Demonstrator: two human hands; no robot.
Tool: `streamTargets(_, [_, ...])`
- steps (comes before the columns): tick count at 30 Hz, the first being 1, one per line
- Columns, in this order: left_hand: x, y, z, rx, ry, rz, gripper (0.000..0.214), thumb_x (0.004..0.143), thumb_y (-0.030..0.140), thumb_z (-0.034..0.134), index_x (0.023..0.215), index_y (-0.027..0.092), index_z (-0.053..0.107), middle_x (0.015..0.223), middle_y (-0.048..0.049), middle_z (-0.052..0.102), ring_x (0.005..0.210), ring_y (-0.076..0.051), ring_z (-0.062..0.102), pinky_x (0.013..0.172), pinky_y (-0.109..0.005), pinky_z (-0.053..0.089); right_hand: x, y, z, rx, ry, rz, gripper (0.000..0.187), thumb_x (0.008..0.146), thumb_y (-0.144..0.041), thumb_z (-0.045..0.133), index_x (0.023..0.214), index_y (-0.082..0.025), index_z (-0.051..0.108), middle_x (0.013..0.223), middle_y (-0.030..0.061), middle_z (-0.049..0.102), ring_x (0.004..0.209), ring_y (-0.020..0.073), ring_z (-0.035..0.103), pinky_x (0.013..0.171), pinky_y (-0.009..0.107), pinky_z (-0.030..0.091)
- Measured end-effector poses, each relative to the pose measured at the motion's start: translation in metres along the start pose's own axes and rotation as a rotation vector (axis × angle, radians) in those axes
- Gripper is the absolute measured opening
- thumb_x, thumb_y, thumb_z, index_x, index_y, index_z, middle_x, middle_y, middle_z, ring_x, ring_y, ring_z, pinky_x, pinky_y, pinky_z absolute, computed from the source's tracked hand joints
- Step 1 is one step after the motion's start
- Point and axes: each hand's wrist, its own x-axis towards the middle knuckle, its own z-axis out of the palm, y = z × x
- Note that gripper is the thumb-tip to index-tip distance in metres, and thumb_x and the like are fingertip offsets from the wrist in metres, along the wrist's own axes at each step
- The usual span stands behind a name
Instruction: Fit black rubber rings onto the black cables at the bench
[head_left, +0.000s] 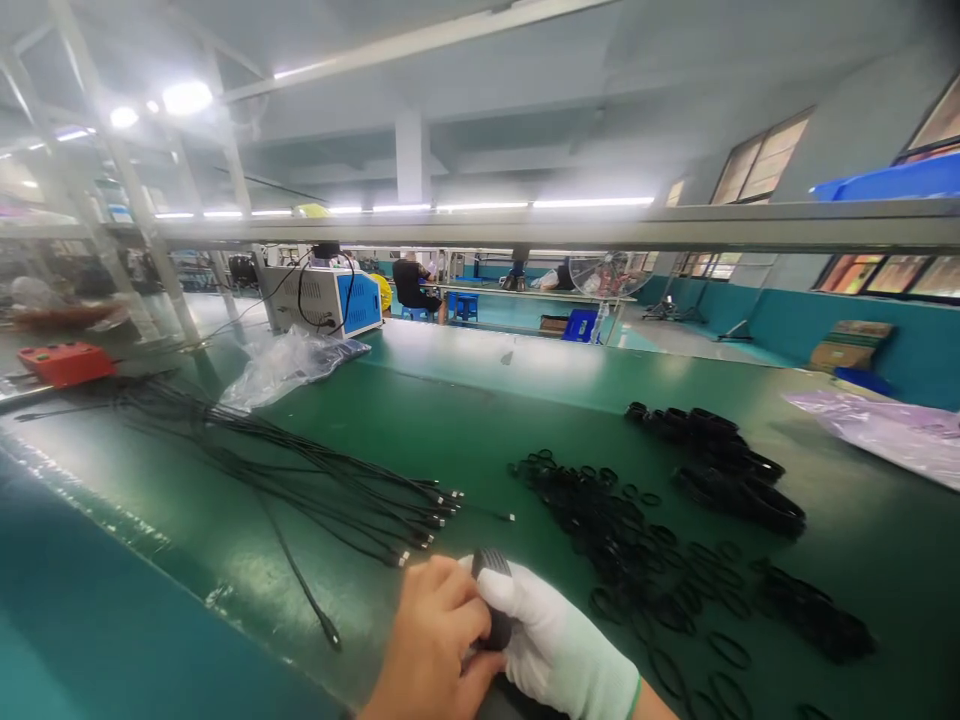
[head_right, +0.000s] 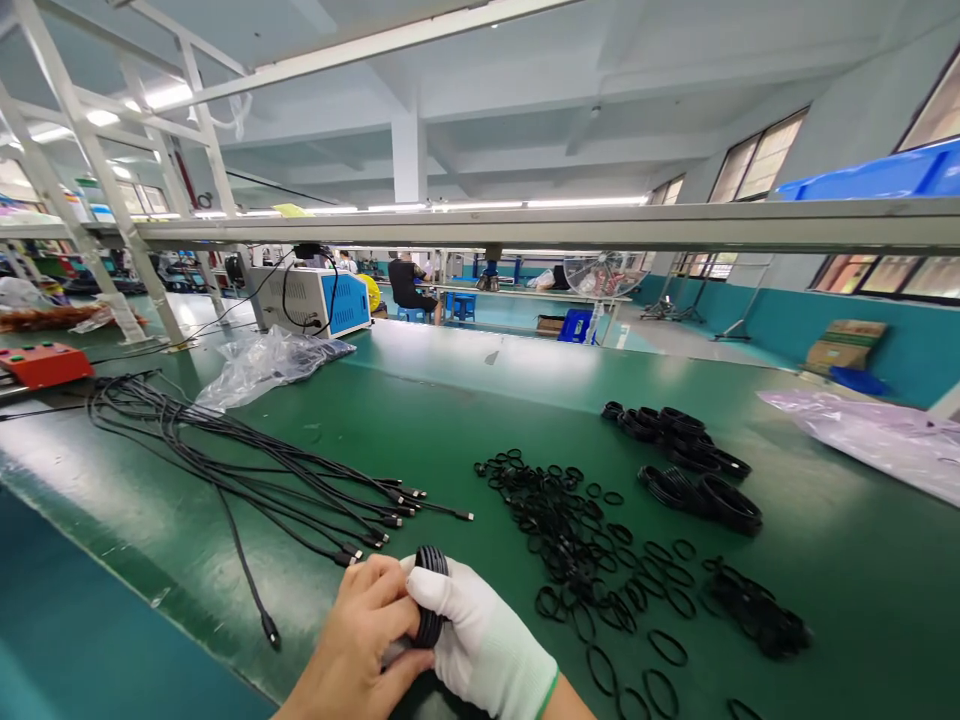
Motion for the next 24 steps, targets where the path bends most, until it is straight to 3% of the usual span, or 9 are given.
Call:
streamTargets(2, [0.001, -0.003, -0.007, -0.129, -0.016, -0.02, 0.009, 0.068, 0.018, 0.072, 0.069, 0.021, 0.064, 0.089, -0.0018, 0.065, 0.093, -0.023, 0.052, 0.084, -0.034, 0.036, -0.001, -0.001, -0.004, 0.018, -0.03, 0.055, 0.028, 0.074, -0.031, 0.073, 0.091, -0.01, 0.063, 0.083, 0.007, 0.064, 0.076, 0.0159, 0.062, 0.07, 0.029, 0.051])
streamTargets(5, [0.009, -0.007, -0.025, -0.309, 0.047, -0.205, 0.006, 0.077, 0.02, 0.059, 0.078, 0.022, 0.064, 0.082, 0.0001, 0.063, 0.08, -0.017, 0.056, 0.074, -0.028, 0.041, -0.004, -0.004, -0.007, 0.0, -0.056, 0.167, 0.036, 0.075, -0.034, 0.072, 0.102, -0.012, 0.062, 0.092, 0.0077, 0.062, 0.08, 0.0185, 0.064, 0.067, 0.034, 0.055])
streamTargets(7, [0.017, -0.007, -0.031, -0.285, 0.055, -0.338, 0.008, 0.077, 0.02, 0.054, 0.081, 0.021, 0.061, 0.071, 0.0023, 0.061, 0.068, -0.015, 0.055, 0.063, -0.025, 0.04, -0.004, -0.005, -0.005, -0.07, -0.046, 0.194, 0.041, 0.075, -0.034, 0.073, 0.108, -0.014, 0.06, 0.098, 0.0087, 0.06, 0.085, 0.0203, 0.064, 0.066, 0.034, 0.057])
streamTargets(9, [0.023, -0.006, -0.029, -0.2, 0.033, -0.38, 0.009, 0.072, 0.016, 0.054, 0.078, 0.022, 0.058, 0.064, 0.0041, 0.059, 0.061, -0.014, 0.053, 0.056, -0.024, 0.036, -0.005, -0.005, -0.002, -0.153, -0.023, 0.186, 0.042, 0.074, -0.031, 0.073, 0.109, -0.013, 0.059, 0.098, 0.0091, 0.06, 0.086, 0.0202, 0.064, 0.065, 0.031, 0.058])
streamTargets(13, [0.029, -0.005, -0.015, -0.116, 0.08, -0.381, 0.013, 0.066, 0.008, 0.05, 0.064, 0.021, 0.052, 0.058, 0.0047, 0.055, 0.058, -0.013, 0.05, 0.054, -0.022, 0.032, -0.007, -0.004, 0.006, -0.262, 0.038, 0.171, 0.038, 0.071, -0.027, 0.074, 0.102, -0.012, 0.059, 0.091, 0.0075, 0.059, 0.086, 0.0201, 0.062, 0.062, 0.029, 0.058])
streamTargets(18, [0.027, -0.012, -0.006, -0.152, 0.119, -0.412, 0.012, 0.068, 0.01, 0.05, 0.065, 0.021, 0.054, 0.056, 0.005, 0.054, 0.056, -0.013, 0.05, 0.053, -0.022, 0.033, -0.008, -0.005, 0.013, -0.347, 0.106, 0.155, 0.032, 0.069, -0.022, 0.07, 0.097, -0.011, 0.058, 0.083, 0.005, 0.058, 0.08, 0.0174, 0.061, 0.059, 0.026, 0.057])
streamTargets(21, [0.028, -0.013, -0.004, -0.19, 0.133, -0.336, 0.028, 0.067, 0.004, 0.046, 0.081, 0.021, 0.063, 0.073, 0.0029, 0.06, 0.061, -0.012, 0.053, 0.058, -0.022, 0.038, -0.006, -0.005, 0.015, -0.375, 0.075, 0.141, 0.028, 0.069, -0.024, 0.069, 0.09, -0.01, 0.058, 0.076, 0.005, 0.058, 0.069, 0.0153, 0.06, 0.052, 0.024, 0.055])
streamTargets(24, [0.029, -0.012, -0.001, -0.184, 0.151, -0.198, 0.035, 0.064, -0.002, 0.042, 0.079, 0.02, 0.065, 0.08, 0.001, 0.058, 0.067, -0.012, 0.055, 0.063, -0.022, 0.04, -0.005, -0.004, 0.015, -0.38, 0.076, 0.116, 0.029, 0.066, -0.025, 0.07, 0.088, -0.01, 0.058, 0.074, 0.0034, 0.056, 0.06, 0.012, 0.056, 0.045, 0.021, 0.051])
